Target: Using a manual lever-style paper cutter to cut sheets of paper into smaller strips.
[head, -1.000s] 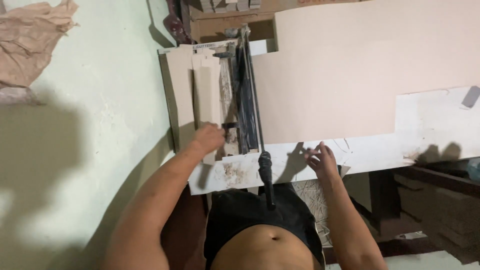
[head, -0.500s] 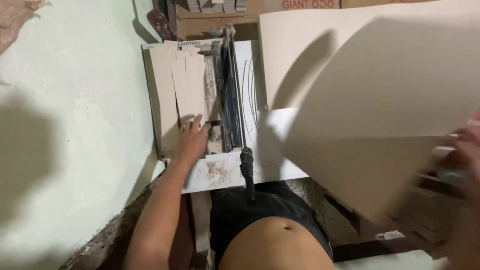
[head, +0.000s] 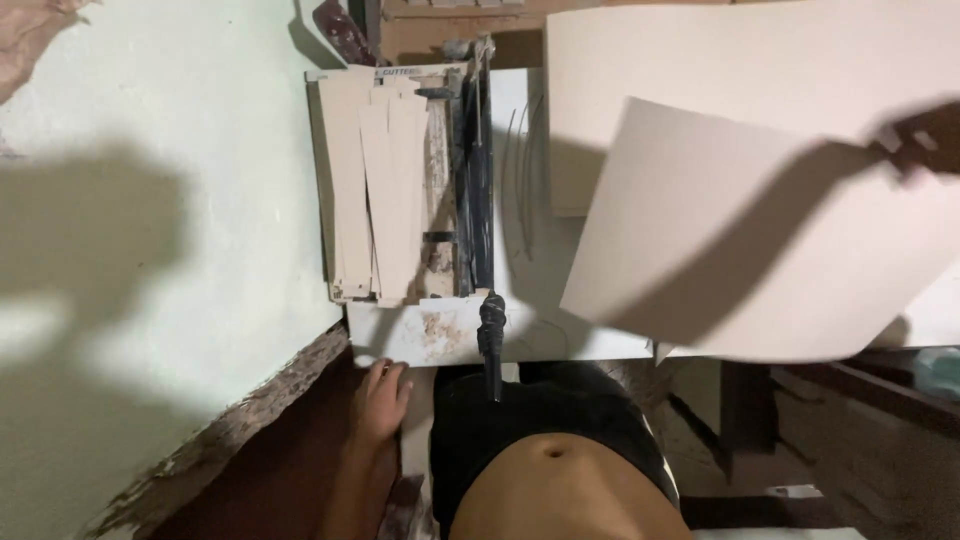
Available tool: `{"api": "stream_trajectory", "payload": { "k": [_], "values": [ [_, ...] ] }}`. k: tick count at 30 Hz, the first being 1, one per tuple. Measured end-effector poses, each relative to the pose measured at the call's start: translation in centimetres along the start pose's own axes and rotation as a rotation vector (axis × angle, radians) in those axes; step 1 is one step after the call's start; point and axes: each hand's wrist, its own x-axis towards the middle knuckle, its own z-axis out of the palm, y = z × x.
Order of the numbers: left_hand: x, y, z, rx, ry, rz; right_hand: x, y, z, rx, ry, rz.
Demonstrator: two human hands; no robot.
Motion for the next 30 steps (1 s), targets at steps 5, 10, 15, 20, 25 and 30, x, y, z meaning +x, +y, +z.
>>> {"api": "stream_trajectory", "payload": {
  "k": [5,10,15,20,25,30],
  "values": [
    [-3.2,-2.4,1.1,-0.129,0.133,-0.022,-4.0,-7.2,6.8,0.128,0.041,-0.054],
    [-4.5,4.0,-4.4,-0.217,-0.007,-0.301,-17.7,-22.1,15.0,1.56,-0.057,0.559],
    [0.5,2.0,-2.8,-0.056,0.077,0.243,-24.6,-32.0,13.5,1.583,-0.41,1.656],
    [6.9,11.0,-11.9,0.0,-0.082,0.323,-26.3,-30.2,21.0,1.755,0.039,1.661],
    [11.2,16.2,-17.3,0.035,-0.164,0.318,-24.4,-38.4,18.4,1.635,0.145,1.626],
    [14.7,16.7,-16.0,0.051,-0.195,0.382,-25.3,-44.2,23.0,1.692,0.173,1.591]
  ]
}}
